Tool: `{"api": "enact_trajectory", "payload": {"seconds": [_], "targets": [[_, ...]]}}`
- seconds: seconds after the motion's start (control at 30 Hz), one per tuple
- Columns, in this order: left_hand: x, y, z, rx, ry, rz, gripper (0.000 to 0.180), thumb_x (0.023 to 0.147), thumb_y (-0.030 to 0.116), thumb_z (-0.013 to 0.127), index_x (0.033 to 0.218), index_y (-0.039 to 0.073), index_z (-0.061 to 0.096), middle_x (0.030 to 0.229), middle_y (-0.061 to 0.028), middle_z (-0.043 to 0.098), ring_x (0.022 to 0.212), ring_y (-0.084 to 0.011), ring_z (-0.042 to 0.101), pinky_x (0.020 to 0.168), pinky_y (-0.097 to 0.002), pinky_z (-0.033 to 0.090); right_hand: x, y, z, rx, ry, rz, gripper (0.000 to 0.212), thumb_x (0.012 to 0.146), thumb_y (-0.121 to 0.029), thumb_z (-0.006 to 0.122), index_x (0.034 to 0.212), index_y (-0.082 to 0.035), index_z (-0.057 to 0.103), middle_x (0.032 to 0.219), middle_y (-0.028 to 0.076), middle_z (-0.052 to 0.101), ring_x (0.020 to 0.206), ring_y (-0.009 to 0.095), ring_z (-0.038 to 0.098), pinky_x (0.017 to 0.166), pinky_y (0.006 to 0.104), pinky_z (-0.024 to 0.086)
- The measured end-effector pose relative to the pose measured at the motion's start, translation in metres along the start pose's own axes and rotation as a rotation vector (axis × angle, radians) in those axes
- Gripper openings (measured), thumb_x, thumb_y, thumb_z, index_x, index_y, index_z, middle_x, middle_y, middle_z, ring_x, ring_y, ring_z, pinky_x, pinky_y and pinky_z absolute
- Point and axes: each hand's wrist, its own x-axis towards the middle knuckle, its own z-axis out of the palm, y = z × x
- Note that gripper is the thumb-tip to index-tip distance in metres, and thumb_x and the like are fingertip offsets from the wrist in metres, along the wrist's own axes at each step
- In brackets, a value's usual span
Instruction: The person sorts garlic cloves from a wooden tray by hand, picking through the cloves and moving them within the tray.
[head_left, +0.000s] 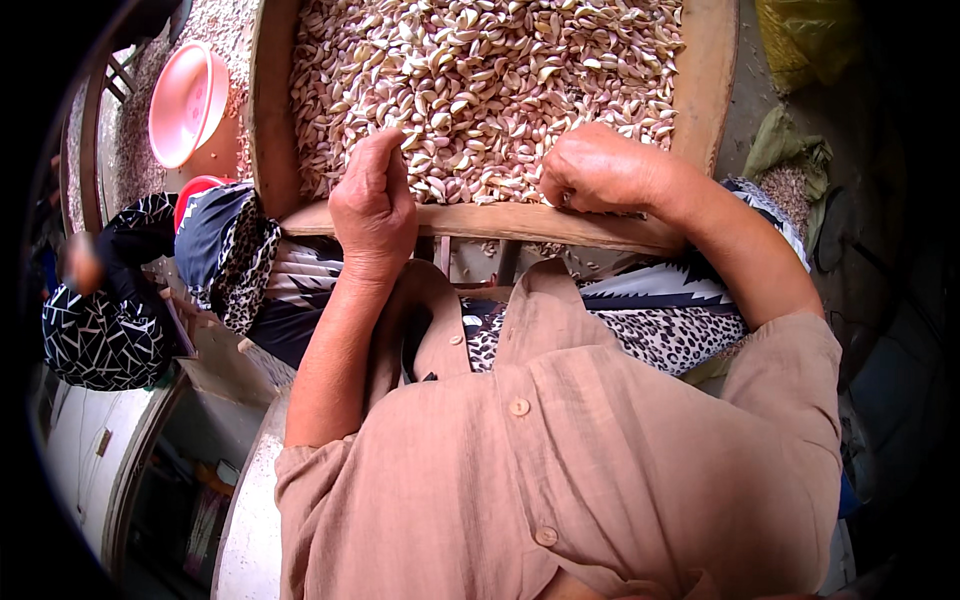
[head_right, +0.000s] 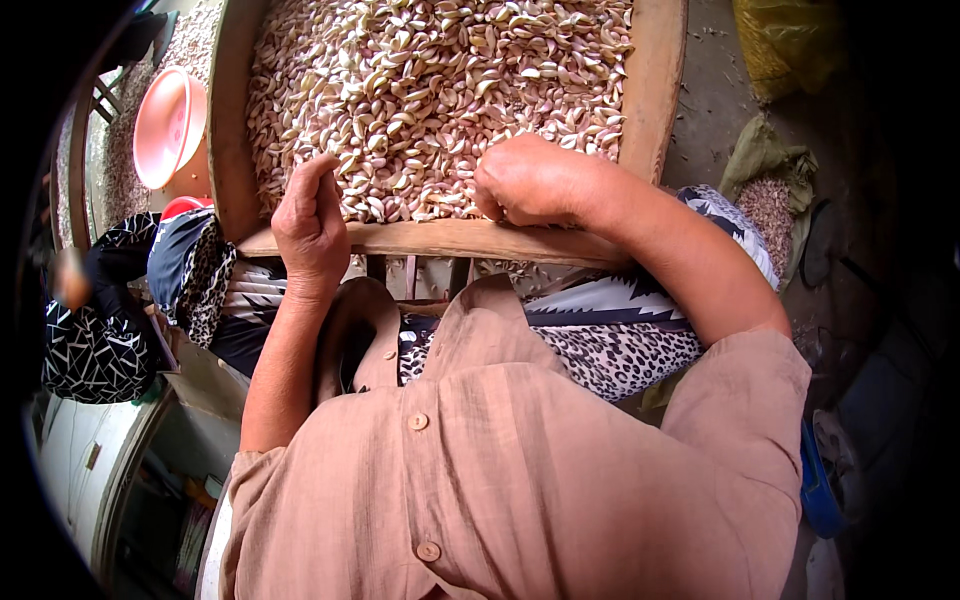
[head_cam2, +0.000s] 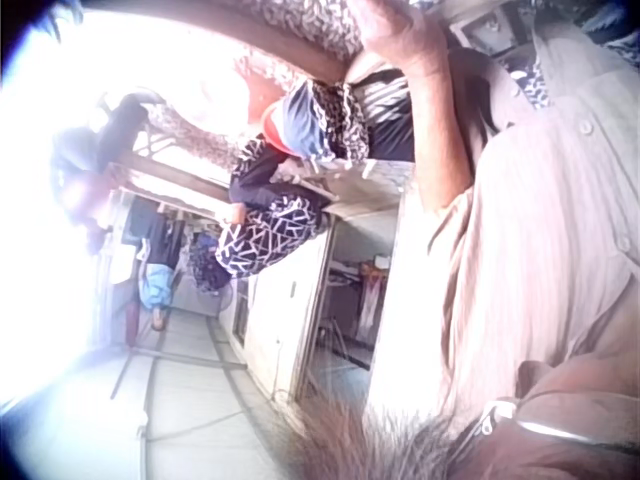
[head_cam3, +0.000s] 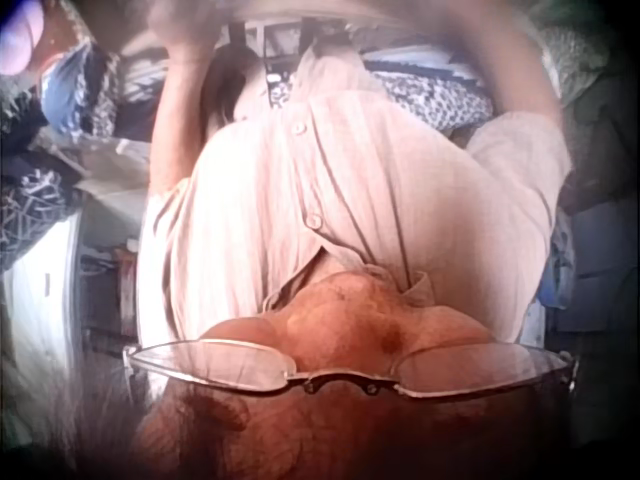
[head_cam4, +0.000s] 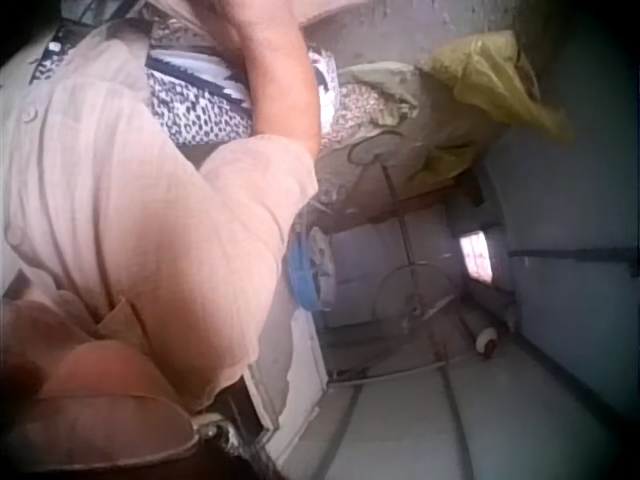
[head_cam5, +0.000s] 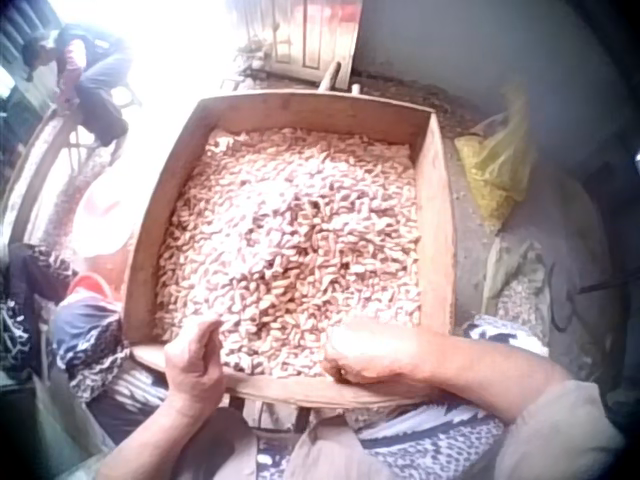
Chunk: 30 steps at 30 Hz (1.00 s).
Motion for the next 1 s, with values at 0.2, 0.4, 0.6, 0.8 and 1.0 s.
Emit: {"api": "enact_trajectory", "payload": {"seconds": [0.2,0.4,0.6,0.8,1.0], "targets": [[0.000,-0.001,0.002,0.017,0.029,0.050,0.021,0.098,-0.008,0.056,0.114,0.003,0.065,0.081,-0.0030,0.059,0.069,-0.0090,0.054,0.064,-0.0241,0.047,0.000,0.002,0.008,-0.017,0.013,0.040,0.022,0.064,-0.004,0.065,0.083,-0.009,0.075,0.078,0.017,0.070,0.080,0.038,0.069,0.068,0.0471,0.052],[0.000,-0.001,0.004,0.005,0.025,0.037,0.021,0.099,-0.007,0.055,0.115,0.003,0.065,0.081,-0.0019,0.058,0.070,-0.0080,0.054,0.064,-0.0237,0.047,0.002,0.004,0.007,-0.006,-0.029,0.062,0.020,0.063,-0.004,0.065,0.080,-0.008,0.074,0.077,0.017,0.069,0.079,0.038,0.069,0.067,0.0464,0.052],[-0.001,-0.004,0.003,-0.006,0.020,0.032,0.020,0.100,-0.006,0.055,0.115,0.003,0.065,0.080,-0.0008,0.058,0.069,-0.0071,0.052,0.063,-0.0229,0.046,0.004,0.006,0.014,-0.023,-0.026,0.059,0.020,0.064,-0.004,0.066,0.082,-0.008,0.074,0.078,0.016,0.070,0.078,0.035,0.070,0.067,0.0445,0.053],[0.006,0.012,-0.003,-0.518,-0.035,-0.310,0.013,0.102,0.002,0.056,0.111,0.003,0.066,0.081,-0.0017,0.063,0.063,-0.0069,0.057,0.055,-0.0228,0.047,-0.005,0.015,-0.007,0.155,0.090,0.024,0.012,0.076,0.000,0.072,0.087,-0.006,0.072,0.087,0.010,0.071,0.080,0.027,0.070,0.072,0.0412,0.055],[0.012,0.053,0.024,-0.991,-0.313,-0.757,0.022,0.108,0.024,0.054,0.102,0.007,0.066,0.083,-0.0001,0.064,0.060,-0.0090,0.060,0.051,-0.0212,0.043,-0.013,0.007,-0.053,0.393,0.560,-0.204,0.011,0.082,-0.003,0.072,0.093,-0.001,0.072,0.088,0.007,0.073,0.081,0.016,0.069,0.076,0.0315,0.056]]}}
